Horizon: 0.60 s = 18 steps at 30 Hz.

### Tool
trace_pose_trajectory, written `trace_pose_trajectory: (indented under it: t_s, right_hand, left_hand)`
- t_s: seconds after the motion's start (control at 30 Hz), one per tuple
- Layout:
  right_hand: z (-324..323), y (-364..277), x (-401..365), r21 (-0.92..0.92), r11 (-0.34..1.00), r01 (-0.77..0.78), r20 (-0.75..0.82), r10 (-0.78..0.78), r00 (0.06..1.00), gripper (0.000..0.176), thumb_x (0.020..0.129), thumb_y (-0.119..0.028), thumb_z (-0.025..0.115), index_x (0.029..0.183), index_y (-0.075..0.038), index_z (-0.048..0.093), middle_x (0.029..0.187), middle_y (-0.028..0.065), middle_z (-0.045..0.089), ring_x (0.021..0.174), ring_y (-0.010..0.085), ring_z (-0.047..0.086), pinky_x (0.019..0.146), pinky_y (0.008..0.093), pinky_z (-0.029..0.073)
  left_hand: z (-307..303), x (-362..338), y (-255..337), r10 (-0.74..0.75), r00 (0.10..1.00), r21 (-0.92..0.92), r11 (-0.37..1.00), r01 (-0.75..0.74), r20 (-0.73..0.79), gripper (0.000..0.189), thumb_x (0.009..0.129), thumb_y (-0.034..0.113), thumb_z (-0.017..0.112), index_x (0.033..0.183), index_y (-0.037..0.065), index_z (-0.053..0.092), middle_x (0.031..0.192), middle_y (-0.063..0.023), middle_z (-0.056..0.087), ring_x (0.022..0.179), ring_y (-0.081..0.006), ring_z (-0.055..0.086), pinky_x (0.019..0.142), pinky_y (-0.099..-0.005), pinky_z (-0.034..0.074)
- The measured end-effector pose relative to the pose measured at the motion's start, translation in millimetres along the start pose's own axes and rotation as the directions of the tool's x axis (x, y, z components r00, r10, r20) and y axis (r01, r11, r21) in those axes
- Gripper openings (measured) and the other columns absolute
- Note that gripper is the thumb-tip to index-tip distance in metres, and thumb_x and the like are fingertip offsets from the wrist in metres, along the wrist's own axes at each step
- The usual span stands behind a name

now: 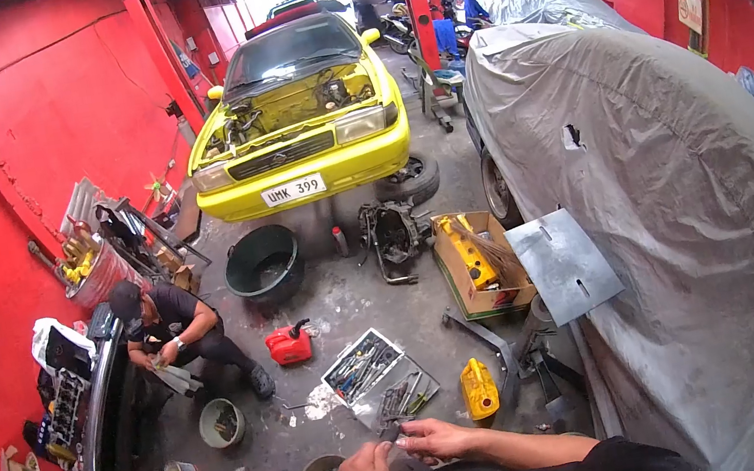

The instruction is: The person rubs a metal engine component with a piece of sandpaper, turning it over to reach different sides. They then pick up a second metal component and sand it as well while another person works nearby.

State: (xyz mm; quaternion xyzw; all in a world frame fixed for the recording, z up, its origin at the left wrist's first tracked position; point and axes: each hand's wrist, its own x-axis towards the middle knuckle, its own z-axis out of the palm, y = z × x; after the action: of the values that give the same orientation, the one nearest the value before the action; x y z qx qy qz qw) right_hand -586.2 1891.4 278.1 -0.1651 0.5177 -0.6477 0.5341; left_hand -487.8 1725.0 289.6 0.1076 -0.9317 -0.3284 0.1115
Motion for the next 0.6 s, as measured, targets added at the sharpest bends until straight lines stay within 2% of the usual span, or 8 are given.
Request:
trace_pose_trajectory:
  t_s: [0.03, 0.13, 0.2, 0.23, 0.33, 0.47, 0.53, 0.6]
  right_hand:
    - [3, -3, -2, 0.008, 1.000, -0.013, -0.010, 0.013, 1.000, 0.020, 0.099, -0.032, 0.054, 0.100, -0.012, 0.052, 0.072, -0.0054, 0.047, 0.052, 0.0036, 0.039, 0.043, 0.0210, 0.030]
    - [8, -13, -11, 0.024, 0.999, -0.046, 0.018, 0.045, 0.999, 0.021, 0.099, -0.032, 0.054, 0.099, -0.012, 0.053, 0.072, -0.0054, 0.048, 0.053, 0.0041, 0.040, 0.045, 0.0217, 0.031]
    - [0, -14, -16, 0.010, 0.999, -0.052, 0.108, 0.051, 0.993, 0.022, 0.099, -0.032, 0.054, 0.101, -0.011, 0.054, 0.071, -0.0057, 0.048, 0.057, 0.0045, 0.042, 0.049, 0.0226, 0.033]
    - [2, -13, -16, -0.004, 1.000, -0.021, 0.133, 0.021, 0.991, 0.022, 0.100, -0.032, 0.053, 0.098, -0.010, 0.053, 0.069, -0.0061, 0.046, 0.057, 0.0047, 0.040, 0.050, 0.0231, 0.032]
    - [0, 4, -6, -0.207, 0.978, 0.010, 0.002, -0.009, 1.000, 0.025, 0.100, -0.032, 0.053, 0.097, -0.008, 0.054, 0.067, -0.0062, 0.044, 0.058, 0.0050, 0.038, 0.051, 0.0242, 0.031]
    - [12, 22, 4, -0.196, 0.980, 0.024, -0.137, -0.052, 0.989, 0.026, 0.098, -0.032, 0.056, 0.086, -0.012, 0.046, 0.065, -0.0061, 0.041, 0.051, 0.0040, 0.037, 0.043, 0.0233, 0.030]
    - [23, 10, 3, -0.215, 0.976, -0.032, -0.208, -0.014, 0.978, 0.024, 0.097, -0.029, 0.059, 0.085, -0.012, 0.046, 0.066, -0.0059, 0.043, 0.051, 0.0042, 0.039, 0.043, 0.0234, 0.031]
    - [21, 3, 7, -0.119, 0.975, -0.187, -0.167, 0.166, 0.972, 0.018, 0.095, -0.026, 0.061, 0.089, -0.012, 0.051, 0.066, -0.0049, 0.046, 0.051, 0.0041, 0.040, 0.042, 0.0235, 0.031]
  left_hand:
    - [1, -1, 5, 0.115, 0.989, 0.136, 0.986, -0.101, -0.097, 0.031, 0.096, 0.028, 0.056, 0.081, 0.002, 0.064, 0.056, -0.0053, 0.056, 0.051, -0.0151, 0.055, 0.049, -0.0344, 0.043]
    - [15, -3, -1, -0.129, 0.991, -0.272, 0.953, 0.136, 0.045, 0.035, 0.097, 0.031, 0.054, 0.079, 0.001, 0.063, 0.056, -0.0076, 0.055, 0.050, -0.0181, 0.053, 0.049, -0.0353, 0.042]
    - [3, -2, -14, -0.284, 0.788, -0.613, 0.506, 0.606, 0.546, 0.038, 0.097, 0.033, 0.054, 0.078, 0.001, 0.061, 0.056, -0.0089, 0.053, 0.050, -0.0191, 0.053, 0.049, -0.0367, 0.042]
    - [-1, -3, -18, -0.205, 0.615, -0.589, 0.177, 0.788, 0.761, 0.040, 0.097, 0.034, 0.053, 0.077, 0.001, 0.060, 0.056, -0.0096, 0.053, 0.049, -0.0197, 0.052, 0.049, -0.0375, 0.042]
    - [4, -11, 1, -0.141, 0.982, -0.210, 0.964, 0.165, 0.125, 0.034, 0.095, 0.032, 0.054, 0.082, 0.001, 0.061, 0.067, -0.0175, 0.061, 0.061, -0.0362, 0.061, 0.053, -0.0413, 0.047]
    - [12, -14, 2, 0.078, 0.991, 0.209, 0.976, -0.053, -0.112, 0.027, 0.095, 0.028, 0.054, 0.084, 0.004, 0.060, 0.068, -0.0156, 0.063, 0.065, -0.0377, 0.063, 0.055, -0.0480, 0.047]
    - [23, -20, -10, 0.103, 0.970, 0.188, 0.980, -0.062, -0.219, 0.027, 0.095, 0.029, 0.053, 0.087, 0.004, 0.061, 0.073, -0.0171, 0.064, 0.064, -0.0383, 0.063, 0.054, -0.0480, 0.047]
    - [17, -23, -6, -0.141, 0.979, -0.131, 0.984, 0.121, -0.149, 0.034, 0.096, 0.032, 0.050, 0.084, 0.003, 0.062, 0.069, -0.0140, 0.063, 0.058, -0.0329, 0.061, 0.054, -0.0448, 0.047]
